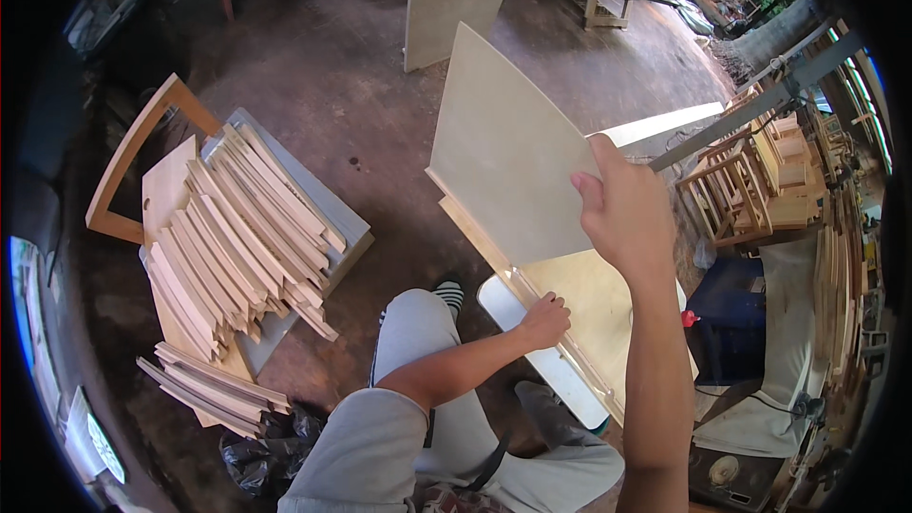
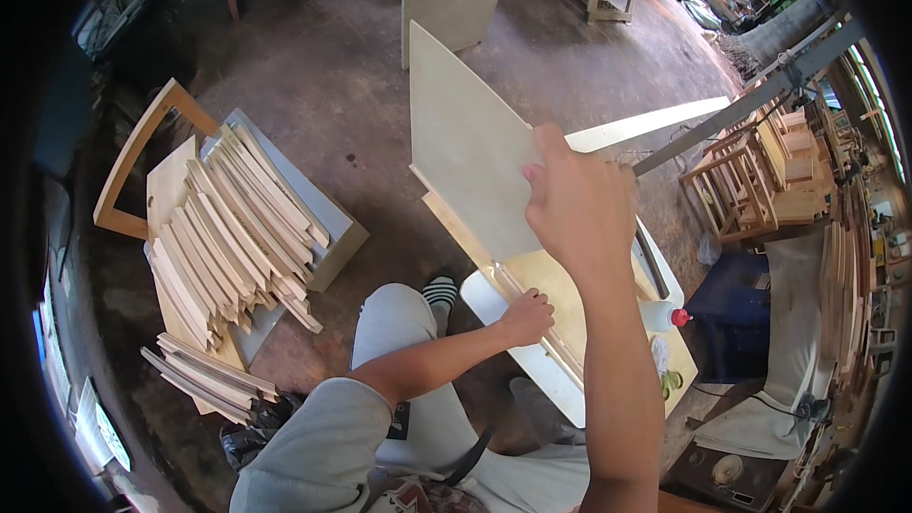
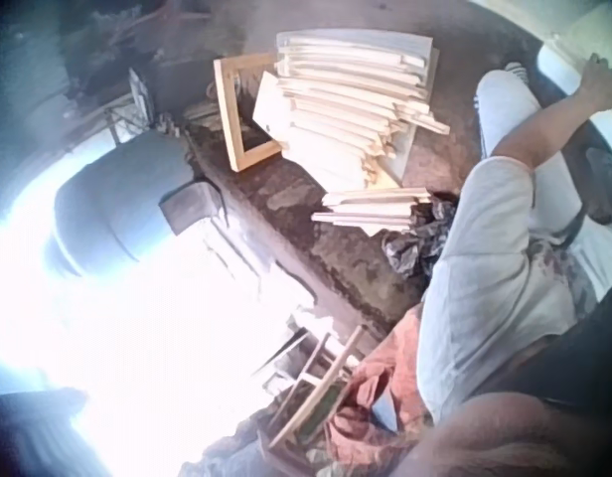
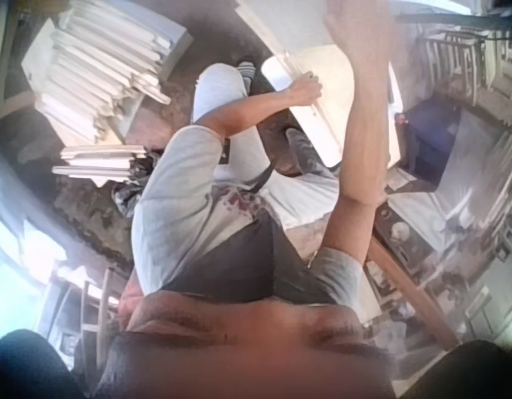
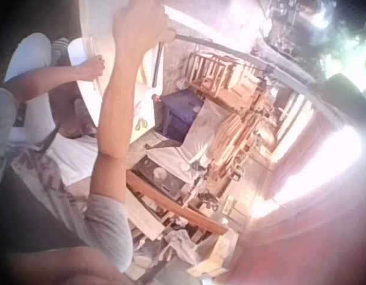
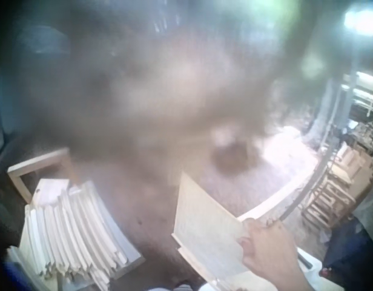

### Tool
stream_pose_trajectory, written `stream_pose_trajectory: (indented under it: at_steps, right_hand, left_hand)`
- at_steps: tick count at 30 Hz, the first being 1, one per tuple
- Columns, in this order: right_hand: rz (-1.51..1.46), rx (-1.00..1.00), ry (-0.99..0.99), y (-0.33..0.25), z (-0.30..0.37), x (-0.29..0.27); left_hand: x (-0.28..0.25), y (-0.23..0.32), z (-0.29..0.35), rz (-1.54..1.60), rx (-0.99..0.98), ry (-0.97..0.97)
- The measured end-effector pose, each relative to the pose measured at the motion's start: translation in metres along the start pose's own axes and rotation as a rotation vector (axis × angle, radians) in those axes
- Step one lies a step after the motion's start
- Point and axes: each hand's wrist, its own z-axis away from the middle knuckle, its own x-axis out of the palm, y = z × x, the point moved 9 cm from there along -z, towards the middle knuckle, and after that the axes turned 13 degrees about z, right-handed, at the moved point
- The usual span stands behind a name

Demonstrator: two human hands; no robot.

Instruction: Applying glue and tape to assemble components of a wooden box.

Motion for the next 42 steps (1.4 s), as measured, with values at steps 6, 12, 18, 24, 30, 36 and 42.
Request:
stream_pose_trajectory:
  at_steps: [6,12,18,24,30,36,42]
  right_hand:
    - [-0.123,0.038,0.081,0.039,0.052,-0.013]
    - [-0.395,0.187,0.135,0.122,0.147,-0.010]
    - [-0.476,0.385,0.193,0.200,0.282,0.042]
    - [-0.506,0.548,0.316,0.255,0.409,0.163]
    - [-0.430,0.941,0.027,0.255,0.493,0.229]
    - [-0.320,0.902,0.119,0.251,0.505,0.245]
    - [-0.320,0.943,0.052,0.253,0.520,0.246]
  left_hand:
    - [-0.073,-0.022,0.044,0.480,-0.264,-0.119]
    - [-0.204,-0.178,0.154,1.198,-0.636,1.221]
    - [-0.216,-0.141,0.055,1.383,-0.575,0.894]
    - [-0.218,-0.081,0.016,1.104,-0.452,0.714]
    - [-0.204,0.001,0.004,0.658,-0.778,0.611]
    - [-0.205,0.021,0.000,0.548,-0.750,0.612]
    - [-0.193,0.020,-0.005,0.637,-0.724,0.634]
